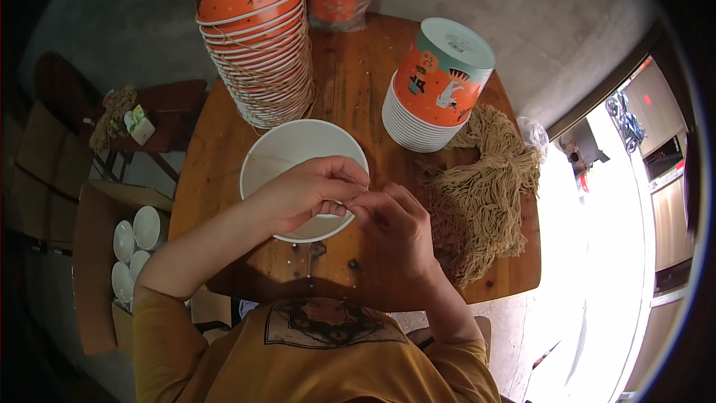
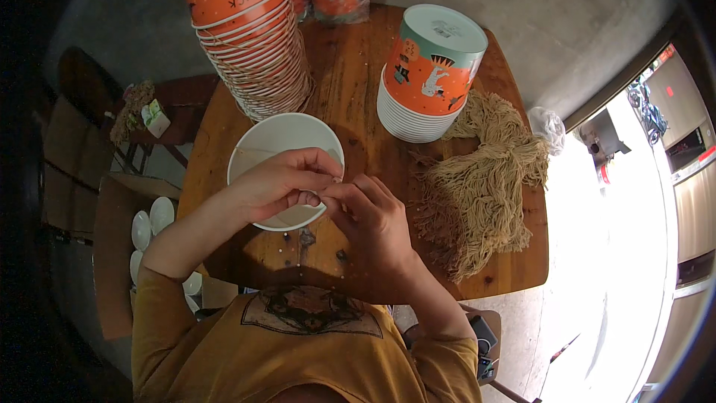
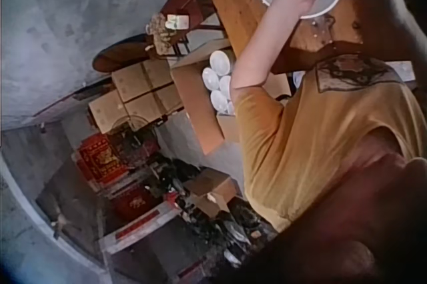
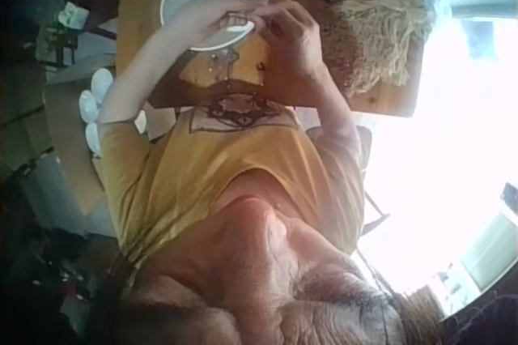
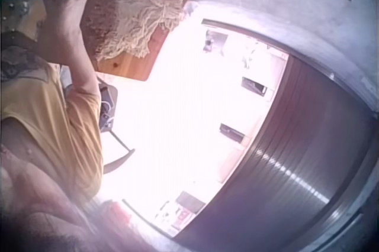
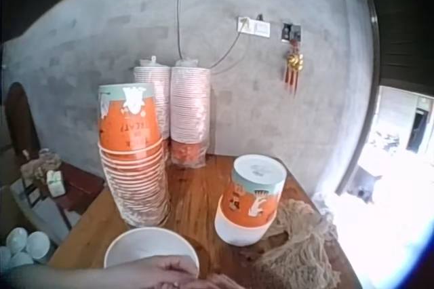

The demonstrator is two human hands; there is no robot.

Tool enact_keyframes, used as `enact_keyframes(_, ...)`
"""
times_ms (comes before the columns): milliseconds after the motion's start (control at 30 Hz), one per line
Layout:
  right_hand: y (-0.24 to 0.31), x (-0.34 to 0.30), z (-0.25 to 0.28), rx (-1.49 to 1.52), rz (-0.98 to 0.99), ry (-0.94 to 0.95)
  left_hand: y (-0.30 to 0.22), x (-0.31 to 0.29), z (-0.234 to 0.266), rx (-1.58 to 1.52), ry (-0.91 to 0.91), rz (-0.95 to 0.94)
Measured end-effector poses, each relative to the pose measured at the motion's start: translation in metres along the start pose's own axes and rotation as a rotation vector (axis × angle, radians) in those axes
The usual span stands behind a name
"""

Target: Attaching thin strings to paper buckets to serve as handles.

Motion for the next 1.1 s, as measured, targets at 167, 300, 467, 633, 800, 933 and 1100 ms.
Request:
enact_keyframes(167,-0.009,0.000,0.005,0.037,-0.098,0.014,-0.003,-0.001,0.008,0.027,0.008,-0.062)
enact_keyframes(300,-0.025,-0.004,0.004,0.160,-0.229,0.011,-0.011,-0.004,0.003,0.275,0.012,-0.215)
enact_keyframes(467,-0.039,-0.007,0.002,0.240,-0.374,0.024,-0.043,-0.029,-0.020,0.872,-0.167,-0.571)
enact_keyframes(633,-0.024,0.000,0.002,0.133,-0.207,0.016,-0.058,-0.046,-0.046,1.197,-0.190,-0.869)
enact_keyframes(800,-0.025,-0.005,0.000,0.045,-0.132,-0.001,-0.055,-0.054,-0.064,1.446,-0.193,-1.021)
enact_keyframes(933,-0.027,-0.004,0.005,0.096,-0.249,-0.008,-0.049,-0.032,-0.027,0.844,-0.183,-0.581)
enact_keyframes(1100,-0.029,-0.005,0.005,0.102,-0.196,-0.049,-0.042,-0.022,-0.022,0.750,-0.093,-0.476)
Point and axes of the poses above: each hand's wrist, its own x-axis towards the middle knuckle, its own z-axis out of the back of the hand, y = z × x, the point moved 10 cm from there along x, towards the middle knuckle
